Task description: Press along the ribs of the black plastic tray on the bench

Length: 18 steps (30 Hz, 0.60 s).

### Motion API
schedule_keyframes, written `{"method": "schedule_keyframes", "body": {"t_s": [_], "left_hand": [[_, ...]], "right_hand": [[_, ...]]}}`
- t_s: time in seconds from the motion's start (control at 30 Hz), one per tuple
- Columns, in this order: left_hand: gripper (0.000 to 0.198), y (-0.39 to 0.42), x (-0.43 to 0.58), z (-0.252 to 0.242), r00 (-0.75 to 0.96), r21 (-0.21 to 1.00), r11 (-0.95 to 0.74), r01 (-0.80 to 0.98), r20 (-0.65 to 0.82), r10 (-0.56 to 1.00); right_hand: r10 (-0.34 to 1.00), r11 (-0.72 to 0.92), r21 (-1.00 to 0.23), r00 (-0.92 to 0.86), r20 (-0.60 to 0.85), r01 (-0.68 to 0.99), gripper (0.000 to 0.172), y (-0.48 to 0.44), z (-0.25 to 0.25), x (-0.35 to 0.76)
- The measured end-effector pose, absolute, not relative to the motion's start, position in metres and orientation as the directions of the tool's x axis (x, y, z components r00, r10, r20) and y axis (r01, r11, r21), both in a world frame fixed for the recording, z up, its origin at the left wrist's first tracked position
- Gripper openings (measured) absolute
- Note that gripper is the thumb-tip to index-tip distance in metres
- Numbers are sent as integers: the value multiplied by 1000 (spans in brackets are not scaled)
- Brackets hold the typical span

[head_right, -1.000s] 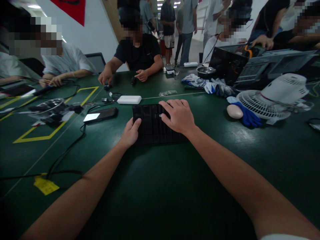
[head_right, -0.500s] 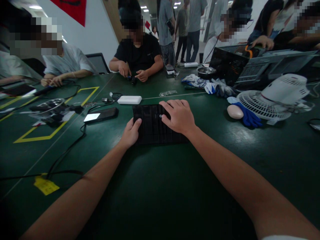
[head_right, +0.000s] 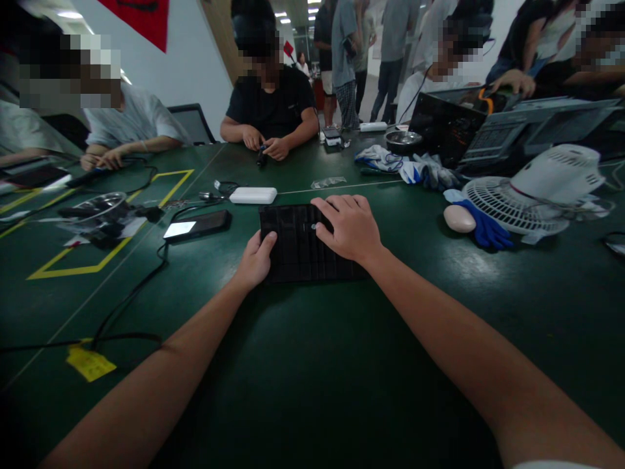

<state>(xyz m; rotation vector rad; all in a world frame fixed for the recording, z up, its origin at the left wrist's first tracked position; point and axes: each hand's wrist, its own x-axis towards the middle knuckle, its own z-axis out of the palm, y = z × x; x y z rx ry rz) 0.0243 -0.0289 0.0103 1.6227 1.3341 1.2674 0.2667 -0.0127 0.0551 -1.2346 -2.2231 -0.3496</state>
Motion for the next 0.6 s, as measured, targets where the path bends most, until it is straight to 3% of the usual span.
{"method": "schedule_keyframes", "body": {"t_s": [0.6], "left_hand": [[40, -30, 24, 12, -7, 914, -249, 319, 265, 964]], "right_hand": [[694, 545, -55, -414, 589, 836, 49, -13, 56, 267]]}}
